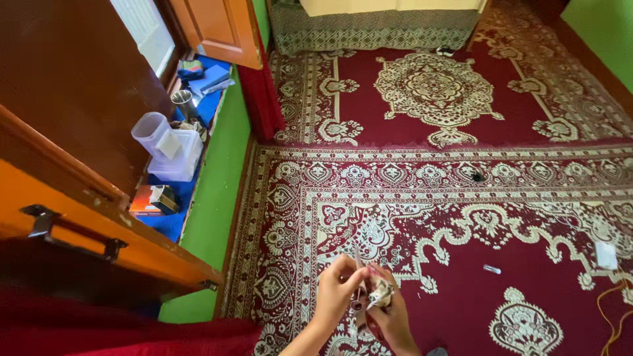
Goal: The person cleans a wristwatch by wiping its face and strap with a cloth and then uses a screwdriver to tighten a screw on a shelf bracket.
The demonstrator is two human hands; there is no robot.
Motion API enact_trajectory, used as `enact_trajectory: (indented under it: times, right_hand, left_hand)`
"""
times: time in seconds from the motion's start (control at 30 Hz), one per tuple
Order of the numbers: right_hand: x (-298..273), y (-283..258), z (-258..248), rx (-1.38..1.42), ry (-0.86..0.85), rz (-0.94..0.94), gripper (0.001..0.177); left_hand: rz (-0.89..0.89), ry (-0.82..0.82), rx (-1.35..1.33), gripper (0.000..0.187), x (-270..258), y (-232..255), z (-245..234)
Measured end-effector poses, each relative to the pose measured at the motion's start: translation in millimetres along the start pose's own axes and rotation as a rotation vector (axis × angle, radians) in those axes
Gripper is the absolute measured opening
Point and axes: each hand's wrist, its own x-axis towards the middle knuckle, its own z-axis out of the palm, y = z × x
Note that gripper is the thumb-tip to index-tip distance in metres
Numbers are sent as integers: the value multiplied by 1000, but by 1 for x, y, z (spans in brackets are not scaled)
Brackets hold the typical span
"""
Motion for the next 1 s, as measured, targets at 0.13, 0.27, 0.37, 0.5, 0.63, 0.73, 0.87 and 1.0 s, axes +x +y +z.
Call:
enact_trajectory:
  times: [0.13,0.27,0.37,0.5,0.63,0.73,0.87,1.0]
  right_hand:
    - [-42,-11,1,374,112,192,47]
    - [-58,-18,6,392,130,151,30]
    - [-62,-21,5,200,189,143,24]
    - [-60,-22,-13,339,88,220,29]
    - [-55,-61,-38,174,217,19,32]
    - [-48,-105,-48,128,241,-153,36]
    - [-58,-126,-20,162,122,127,38]
    - [-72,-129,12,-611,24,-366,38]
  left_hand:
    - [77,-1,150,21,-32,17,10]
    - [297,-39,33,26,-53,9,15]
    - [202,-120,-338,25,-70,16,26]
    - [-95,-108,-747,30,-77,18,33]
    - [-120,16,-875,38,-52,-13,23]
    - [-210,-27,-920,36,-45,-21,20]
    - [-326,-215,-917,45,-57,1,33]
    - [-249,-394,-862,56,-64,20,40]
